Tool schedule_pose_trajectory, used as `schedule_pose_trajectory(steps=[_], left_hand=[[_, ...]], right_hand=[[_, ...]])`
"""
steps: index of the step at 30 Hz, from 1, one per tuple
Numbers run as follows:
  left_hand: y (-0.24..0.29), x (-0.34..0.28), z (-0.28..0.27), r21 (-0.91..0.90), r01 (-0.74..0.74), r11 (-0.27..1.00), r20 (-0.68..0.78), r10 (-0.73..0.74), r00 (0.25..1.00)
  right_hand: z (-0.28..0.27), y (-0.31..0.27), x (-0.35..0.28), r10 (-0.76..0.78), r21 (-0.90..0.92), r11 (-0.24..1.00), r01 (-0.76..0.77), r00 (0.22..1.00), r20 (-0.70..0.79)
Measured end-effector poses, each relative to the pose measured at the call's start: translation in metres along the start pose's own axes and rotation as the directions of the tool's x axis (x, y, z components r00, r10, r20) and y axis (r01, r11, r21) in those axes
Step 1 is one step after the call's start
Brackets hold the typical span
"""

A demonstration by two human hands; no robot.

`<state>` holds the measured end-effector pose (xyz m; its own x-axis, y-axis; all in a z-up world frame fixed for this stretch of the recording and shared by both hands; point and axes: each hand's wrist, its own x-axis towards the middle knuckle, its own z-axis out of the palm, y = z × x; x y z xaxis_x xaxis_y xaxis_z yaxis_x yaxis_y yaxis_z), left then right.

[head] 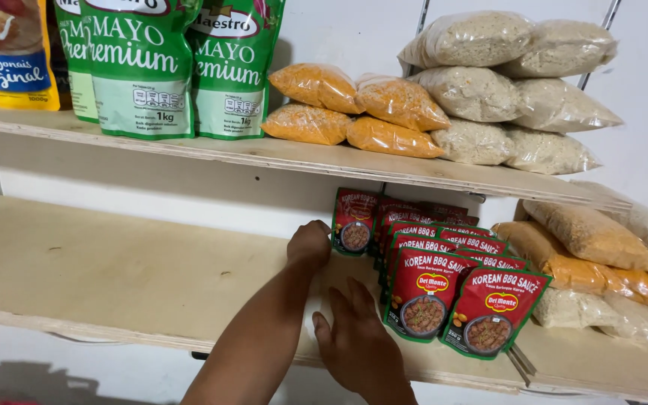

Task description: Applying labels to sauce pouches and stocking them on a shelf in a grocery storage area.

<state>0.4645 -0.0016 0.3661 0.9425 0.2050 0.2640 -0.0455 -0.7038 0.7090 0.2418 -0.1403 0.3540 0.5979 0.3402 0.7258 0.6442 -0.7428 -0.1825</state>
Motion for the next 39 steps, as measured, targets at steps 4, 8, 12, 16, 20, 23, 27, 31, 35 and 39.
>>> schedule_pose_trajectory(steps=[4,8,12,16,20,23,27,31,35,39], left_hand=[[0.003,0.003,-0.015,0.176,-0.062,0.982,0.029,0.058,0.998],[0.012,-0.024,-0.051,-0.056,-0.042,0.998,0.238,0.054,0.970],[0.030,-0.138,-0.124,-0.599,0.292,0.745,0.478,0.041,0.877],[-0.008,-0.236,-0.145,-0.828,0.349,0.438,0.476,0.221,0.851],[-0.079,-0.323,-0.117,-0.785,0.552,0.281,0.598,0.109,0.794],[-0.140,-0.374,-0.088,-0.665,0.680,0.307,0.692,-0.088,0.716],[-0.269,-0.440,0.001,-0.505,0.661,0.556,0.643,-0.269,0.717],[-0.306,-0.515,0.023,-0.181,0.503,0.845,0.659,-0.275,0.699],[-0.315,-0.559,0.028,-0.143,0.281,0.949,0.561,-0.156,0.813],[-0.299,-0.554,0.007,-0.177,0.388,0.904,0.632,-0.198,0.749]], right_hand=[[0.002,-0.001,0.000,0.075,-0.018,0.997,-0.075,0.997,0.018],[0.004,0.002,-0.004,-0.004,-0.021,1.000,0.002,0.997,-0.081],[0.003,0.001,-0.003,0.059,0.007,0.998,-0.058,0.995,-0.077],[0.002,0.003,-0.001,-0.161,-0.142,0.980,0.141,0.976,-0.143],[-0.012,-0.014,-0.003,-0.043,-0.014,0.999,0.044,0.999,0.017],[-0.015,-0.031,-0.021,-0.075,-0.036,0.997,0.074,0.997,-0.014],[-0.011,-0.068,-0.066,-0.154,-0.053,0.988,0.146,0.968,-0.200],[0.021,-0.093,-0.151,-0.067,0.042,0.996,0.073,0.990,-0.127],[0.074,-0.108,-0.261,0.157,0.293,0.930,-0.223,0.960,0.232],[0.091,-0.136,-0.348,0.256,0.339,0.815,-0.470,0.817,0.516]])
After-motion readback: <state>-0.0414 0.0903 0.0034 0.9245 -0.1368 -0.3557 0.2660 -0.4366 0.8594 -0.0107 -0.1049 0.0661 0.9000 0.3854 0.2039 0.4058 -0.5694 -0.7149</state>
